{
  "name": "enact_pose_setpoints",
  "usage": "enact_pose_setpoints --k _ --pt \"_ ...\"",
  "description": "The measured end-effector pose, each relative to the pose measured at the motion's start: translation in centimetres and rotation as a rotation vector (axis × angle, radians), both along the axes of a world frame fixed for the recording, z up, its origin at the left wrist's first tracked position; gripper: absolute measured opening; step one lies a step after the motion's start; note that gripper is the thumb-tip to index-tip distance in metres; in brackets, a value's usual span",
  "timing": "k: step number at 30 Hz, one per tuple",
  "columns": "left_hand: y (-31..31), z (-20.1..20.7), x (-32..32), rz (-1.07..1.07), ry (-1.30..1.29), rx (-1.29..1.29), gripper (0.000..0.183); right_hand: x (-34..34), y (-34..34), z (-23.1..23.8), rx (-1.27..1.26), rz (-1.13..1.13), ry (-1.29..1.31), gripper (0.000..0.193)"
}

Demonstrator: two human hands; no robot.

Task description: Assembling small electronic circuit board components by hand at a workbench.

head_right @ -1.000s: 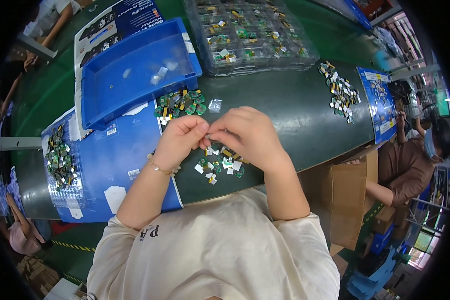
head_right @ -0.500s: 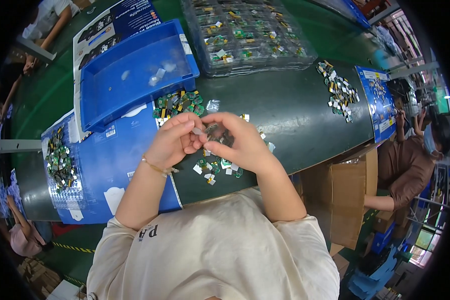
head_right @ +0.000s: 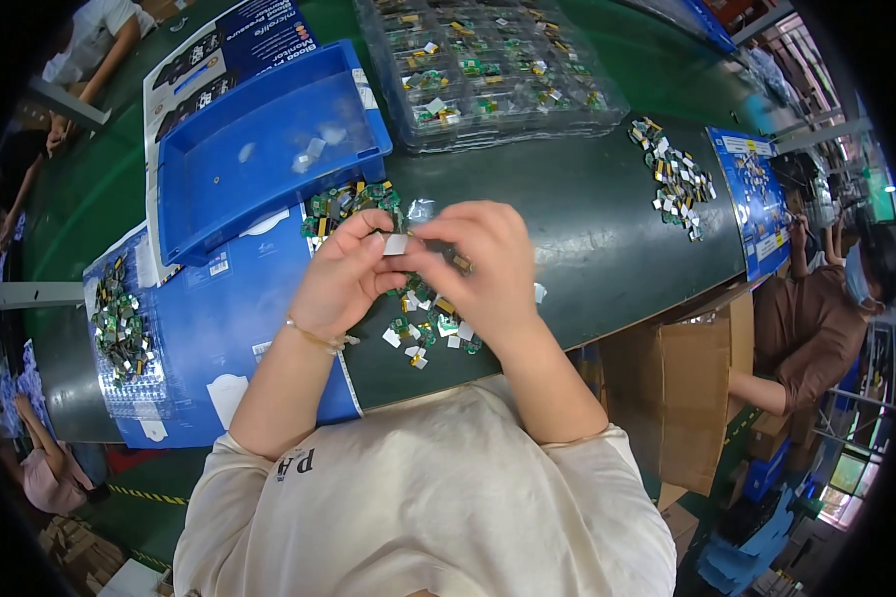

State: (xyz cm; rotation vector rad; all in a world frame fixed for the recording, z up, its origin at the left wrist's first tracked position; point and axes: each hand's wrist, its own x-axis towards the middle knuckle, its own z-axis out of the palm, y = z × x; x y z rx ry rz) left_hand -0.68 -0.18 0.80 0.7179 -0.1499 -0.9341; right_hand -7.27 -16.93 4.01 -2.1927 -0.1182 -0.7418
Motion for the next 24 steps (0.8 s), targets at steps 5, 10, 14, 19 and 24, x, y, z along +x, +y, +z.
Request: enact_pose_setpoints --k 5,10,14,19,24 --pt "-0.2 -0.1 -0.2 0.126 -0.029 -0.032 0.019 1.6 1.3 -0.3 -0.279 0.039 -0.123 0.030" --pt "0.1 -0.4 0.0 0.258 -0.113 0.081 0.015 2.7 1.0 0.2 -0.266 0.101 -0.144 0.025" --pt "0.1 -0.7 0.2 0.345 -0.105 -0.034 0.014 3.9 1.2 0.9 -0.252 0.194 -0.081 0.020" --pt "0.4 -1.0 0.7 0.445 -0.018 -0.060 0.013 6.6 1.2 1.8 -0.065 0.387 0.098 0.016" --pt "0.8 -0.8 1.5 0.569 0.021 -0.080 0.011 9.2 1.3 1.3 0.146 0.531 0.191 0.014"
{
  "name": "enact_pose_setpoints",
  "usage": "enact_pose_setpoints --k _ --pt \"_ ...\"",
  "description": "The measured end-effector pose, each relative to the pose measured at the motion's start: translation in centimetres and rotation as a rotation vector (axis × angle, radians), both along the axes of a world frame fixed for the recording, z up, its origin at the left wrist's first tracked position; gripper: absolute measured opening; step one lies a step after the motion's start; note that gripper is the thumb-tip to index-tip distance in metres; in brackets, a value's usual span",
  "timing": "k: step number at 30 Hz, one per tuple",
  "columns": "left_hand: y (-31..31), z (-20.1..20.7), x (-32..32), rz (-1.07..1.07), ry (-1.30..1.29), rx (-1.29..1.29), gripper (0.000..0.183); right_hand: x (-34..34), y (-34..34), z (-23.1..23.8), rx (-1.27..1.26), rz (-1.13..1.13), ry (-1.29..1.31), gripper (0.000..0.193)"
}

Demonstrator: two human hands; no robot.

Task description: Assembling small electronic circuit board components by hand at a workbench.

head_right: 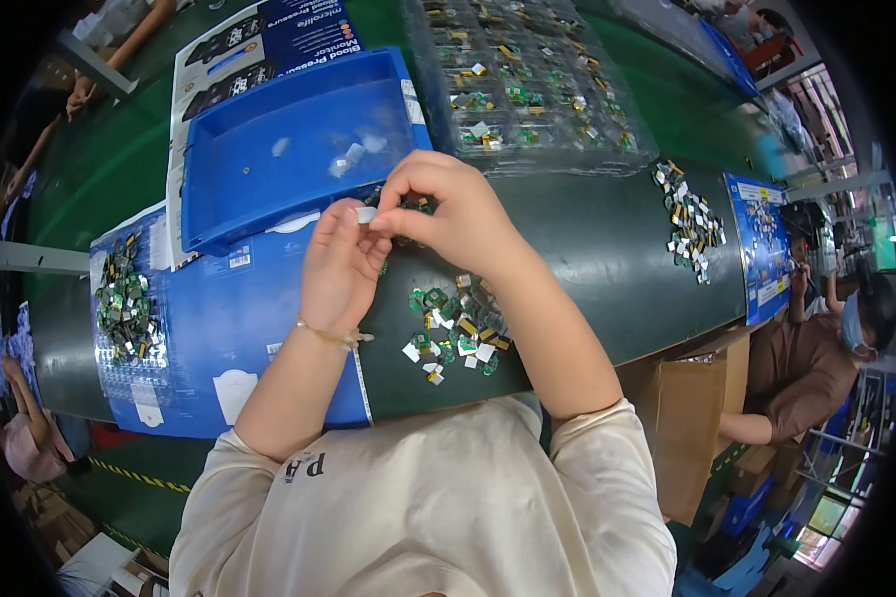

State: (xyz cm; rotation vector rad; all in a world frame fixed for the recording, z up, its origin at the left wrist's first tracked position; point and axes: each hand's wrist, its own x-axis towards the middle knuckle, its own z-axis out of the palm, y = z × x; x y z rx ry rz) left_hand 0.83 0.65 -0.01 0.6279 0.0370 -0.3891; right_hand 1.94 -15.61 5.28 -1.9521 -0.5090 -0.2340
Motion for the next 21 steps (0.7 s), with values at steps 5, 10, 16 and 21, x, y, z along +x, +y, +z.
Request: enact_pose_setpoints --k 5,10,16,21 --pt "0.3 0.8 0.7 0.119 0.048 0.032 0.012 3.0 0.7 0.3 -0.258 -0.384 -0.009 0.014" --pt "0.4 0.8 0.5 0.129 -0.024 0.050 0.011 2.3 0.9 0.1 -0.610 -0.393 -0.360 0.020" --pt "0.5 0.6 -0.1 -0.220 -0.198 -0.078 0.012 -3.1 0.4 0.0 0.042 -0.108 0.147 0.024" --pt "0.0 1.0 -0.5 -0.290 -0.152 0.063 0.015 -5.4 -1.1 -1.8 0.260 -0.051 0.431 0.023"
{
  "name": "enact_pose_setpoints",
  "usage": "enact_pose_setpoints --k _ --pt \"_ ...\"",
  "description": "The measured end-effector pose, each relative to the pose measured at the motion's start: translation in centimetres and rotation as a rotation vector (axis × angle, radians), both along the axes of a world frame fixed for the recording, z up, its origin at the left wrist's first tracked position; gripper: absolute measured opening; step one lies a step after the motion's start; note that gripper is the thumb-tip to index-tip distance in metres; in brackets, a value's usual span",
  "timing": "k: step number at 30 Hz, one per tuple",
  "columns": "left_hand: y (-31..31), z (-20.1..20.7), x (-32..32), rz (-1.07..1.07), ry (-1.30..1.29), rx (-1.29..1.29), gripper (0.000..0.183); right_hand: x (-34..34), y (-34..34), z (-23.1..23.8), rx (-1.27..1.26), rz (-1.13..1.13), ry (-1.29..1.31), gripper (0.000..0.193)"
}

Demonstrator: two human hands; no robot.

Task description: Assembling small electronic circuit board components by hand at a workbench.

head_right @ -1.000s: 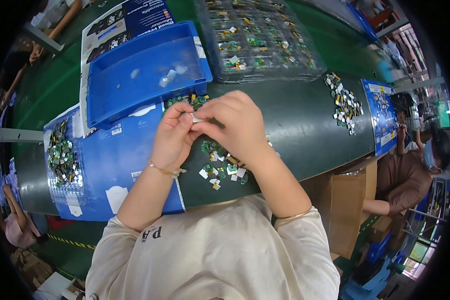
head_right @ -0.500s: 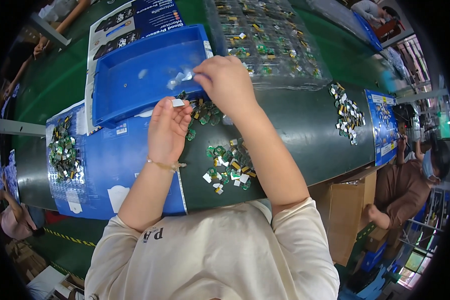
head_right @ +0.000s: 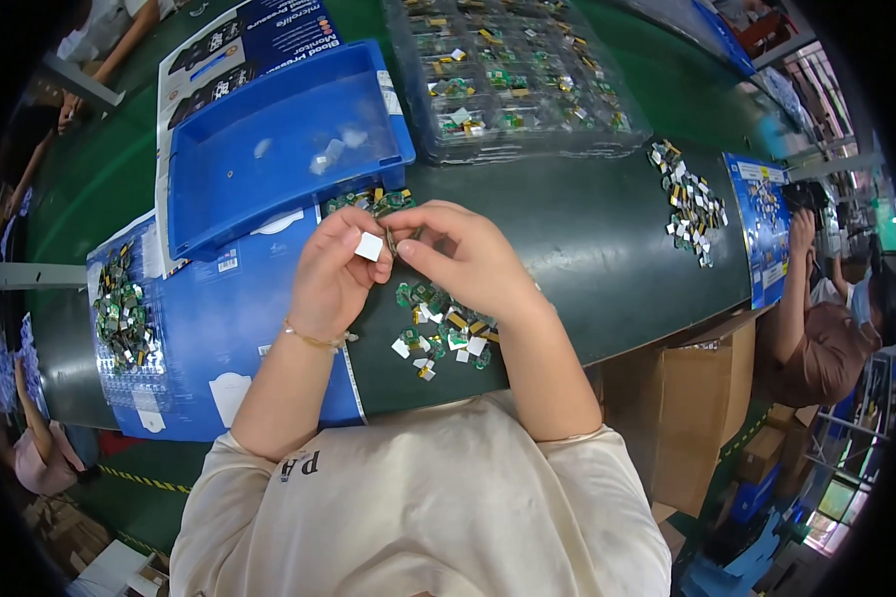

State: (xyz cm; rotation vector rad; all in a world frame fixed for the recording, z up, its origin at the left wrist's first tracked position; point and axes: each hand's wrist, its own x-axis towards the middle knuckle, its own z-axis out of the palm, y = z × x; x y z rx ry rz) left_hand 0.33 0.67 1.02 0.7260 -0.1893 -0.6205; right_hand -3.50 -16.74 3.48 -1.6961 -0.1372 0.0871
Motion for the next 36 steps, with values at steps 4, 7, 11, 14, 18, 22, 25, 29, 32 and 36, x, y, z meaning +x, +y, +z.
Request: enact_pose_setpoints --k 4,7,11,14,18,22,25,29,32,36 --pt "-0.1 -0.6 0.1 -0.090 -0.034 0.147 0.017 -0.4 -0.9 -1.4 0.233 -0.046 0.218 0.014" --pt "0.0 -0.4 0.2 -0.152 -0.024 0.231 0.009 -0.6 -1.5 -1.2 0.355 0.026 0.266 0.009" --pt "-0.5 -0.6 0.0 -0.158 -0.160 0.369 0.008 -0.5 -1.4 -1.0 0.412 -0.064 0.259 0.009" --pt "-0.7 -1.3 -0.1 -0.130 -0.113 0.315 0.009 -0.8 -1.6 -1.3 0.313 -0.073 0.215 0.011" --pt "-0.7 -1.9 -0.1 -0.119 -0.057 0.277 0.012 -0.8 -2.0 -1.4 -0.009 -0.033 0.010 0.016" --pt "-1.1 -1.3 -0.4 -0.076 0.041 0.256 0.014 -0.7 -2.2 -1.5 0.004 -0.057 -0.006 0.016" --pt "-0.5 -1.7 -0.1 -0.155 0.079 0.177 0.016 -0.6 -1.8 -1.9 0.131 -0.074 0.066 0.015" --pt "-0.5 -2.0 0.0 -0.160 0.102 0.179 0.018 -0.6 -1.5 -2.0 0.130 -0.119 0.095 0.014" --pt "-0.6 -1.9 0.0 -0.155 0.129 0.175 0.020 -0.6 -1.3 -2.1 0.094 -0.151 0.056 0.015" --pt "-0.4 -1.9 0.1 -0.169 0.082 0.238 0.021 -0.7 -1.1 -1.7 0.083 -0.170 0.067 0.013"
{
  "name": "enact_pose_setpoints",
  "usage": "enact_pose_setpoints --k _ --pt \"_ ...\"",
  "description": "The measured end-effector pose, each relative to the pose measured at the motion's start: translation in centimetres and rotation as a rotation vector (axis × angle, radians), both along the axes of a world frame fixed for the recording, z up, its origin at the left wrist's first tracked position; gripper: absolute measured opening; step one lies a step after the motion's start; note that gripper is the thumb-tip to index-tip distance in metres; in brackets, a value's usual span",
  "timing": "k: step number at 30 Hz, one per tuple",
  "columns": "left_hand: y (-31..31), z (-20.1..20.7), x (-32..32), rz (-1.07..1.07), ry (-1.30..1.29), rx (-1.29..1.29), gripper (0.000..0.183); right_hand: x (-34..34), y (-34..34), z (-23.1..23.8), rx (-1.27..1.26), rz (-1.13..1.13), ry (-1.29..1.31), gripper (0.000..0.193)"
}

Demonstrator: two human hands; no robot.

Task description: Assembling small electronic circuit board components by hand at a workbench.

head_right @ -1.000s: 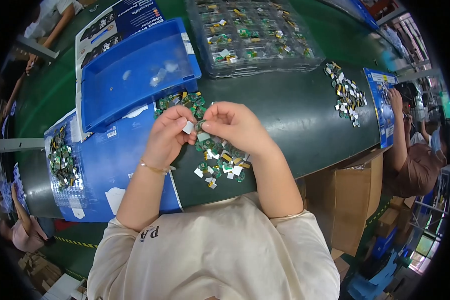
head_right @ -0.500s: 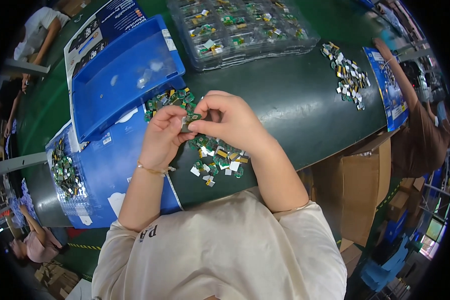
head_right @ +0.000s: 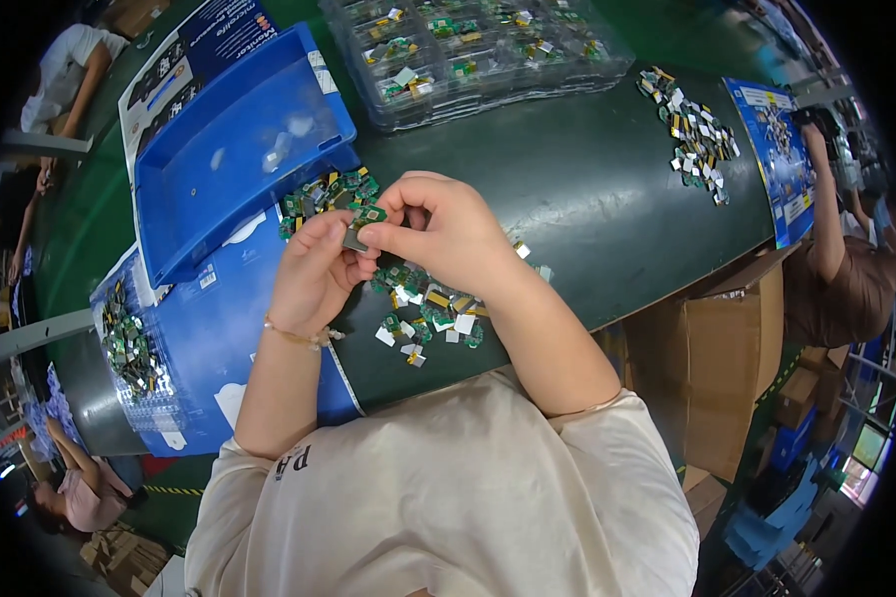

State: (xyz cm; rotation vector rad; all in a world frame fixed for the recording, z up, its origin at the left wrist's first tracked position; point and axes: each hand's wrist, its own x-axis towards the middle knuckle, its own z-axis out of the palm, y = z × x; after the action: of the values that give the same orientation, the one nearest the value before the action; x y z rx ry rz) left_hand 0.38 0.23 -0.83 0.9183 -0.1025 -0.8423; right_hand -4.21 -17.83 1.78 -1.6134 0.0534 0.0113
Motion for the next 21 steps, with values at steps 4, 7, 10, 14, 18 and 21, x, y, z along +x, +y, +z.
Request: enact_pose_setpoints --k 4,7,10,14,18,21 --pt "-0.03 0.02 0.05 0.024 0.023 -0.040 0.023 -0.03 0.12 -0.04 0.027 0.001 0.019 0.013" --pt "-0.18 0.09 0.00 0.039 0.035 -0.042 0.023 0.02 0.11 -0.20 -0.012 -0.015 0.023 0.013" --pt "-0.34 0.21 -0.08 0.055 0.047 -0.036 0.023 0.07 0.10 -0.28 -0.072 -0.035 -0.056 0.014" --pt "-0.30 0.06 -0.13 0.070 0.052 -0.034 0.023 0.04 0.31 -0.09 -0.149 -0.065 -0.132 0.015" --pt "-0.22 -0.11 -0.10 0.069 0.045 -0.019 0.022 0.08 0.31 0.08 -0.193 -0.069 -0.133 0.016" --pt "-0.27 -0.04 -0.11 0.067 0.034 0.004 0.021 0.08 0.30 -0.09 -0.177 -0.075 -0.147 0.017"
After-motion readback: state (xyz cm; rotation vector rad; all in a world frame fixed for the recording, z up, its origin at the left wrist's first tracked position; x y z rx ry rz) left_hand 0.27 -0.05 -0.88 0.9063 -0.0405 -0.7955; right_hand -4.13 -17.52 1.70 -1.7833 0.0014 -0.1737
